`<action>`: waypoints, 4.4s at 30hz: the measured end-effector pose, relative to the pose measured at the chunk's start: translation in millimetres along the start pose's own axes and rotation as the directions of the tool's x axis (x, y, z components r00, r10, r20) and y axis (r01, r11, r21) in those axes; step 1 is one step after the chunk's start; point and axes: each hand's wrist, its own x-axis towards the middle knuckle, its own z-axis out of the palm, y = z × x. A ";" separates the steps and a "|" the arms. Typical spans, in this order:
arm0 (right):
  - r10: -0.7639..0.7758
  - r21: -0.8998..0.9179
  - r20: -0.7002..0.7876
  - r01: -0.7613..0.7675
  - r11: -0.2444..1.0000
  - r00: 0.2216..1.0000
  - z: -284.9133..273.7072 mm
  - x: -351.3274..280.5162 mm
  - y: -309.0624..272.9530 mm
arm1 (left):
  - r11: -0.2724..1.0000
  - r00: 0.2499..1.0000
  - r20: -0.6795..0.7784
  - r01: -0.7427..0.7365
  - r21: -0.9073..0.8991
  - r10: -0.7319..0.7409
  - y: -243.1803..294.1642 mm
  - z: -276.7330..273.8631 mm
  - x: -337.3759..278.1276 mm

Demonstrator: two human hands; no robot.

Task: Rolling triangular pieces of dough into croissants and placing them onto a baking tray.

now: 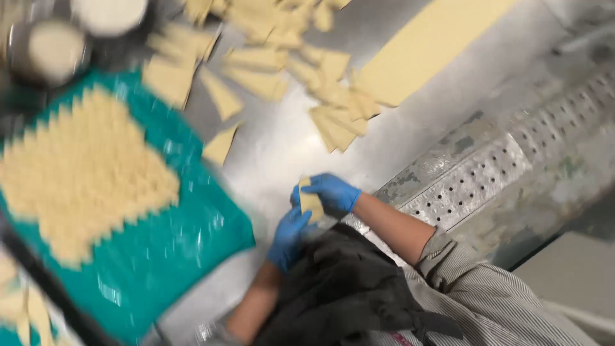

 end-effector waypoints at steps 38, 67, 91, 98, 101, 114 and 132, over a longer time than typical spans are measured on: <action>-0.246 -0.725 0.620 0.424 -0.542 0.745 -36.2 -9.8 51.5 | -0.219 0.769 0.373 -0.302 0.928 0.520 -7.6 -28.3 -41.6; -0.172 -0.744 0.491 0.308 -0.593 0.854 -25.8 -8.3 82.4 | -0.172 0.816 0.305 -0.252 0.952 0.490 -19.9 -9.6 -48.9; 0.083 -0.422 0.062 -0.049 0.905 0.995 61.0 -11.9 -19.7 | 0.747 0.802 -0.122 -0.473 0.468 0.585 59.8 20.7 -75.3; 0.051 -0.222 0.172 -0.011 0.975 0.984 86.1 -64.3 -46.0 | 0.874 0.928 -0.004 -0.348 0.339 0.372 136.5 55.9 -157.6; 0.053 -0.245 0.114 -0.024 0.969 0.992 97.8 -84.7 -52.8 | 0.802 0.894 0.054 -0.425 0.420 0.445 152.5 73.6 -173.1; 0.013 -0.365 0.241 0.078 0.928 0.970 88.0 -111.9 -44.2 | 0.612 0.839 0.116 -0.475 0.632 0.532 152.9 89.2 -190.4; 0.039 -0.344 0.213 0.038 0.938 0.976 97.4 -114.1 -43.9 | 0.687 0.820 0.011 -0.486 0.540 0.572 132.3 91.4 -188.5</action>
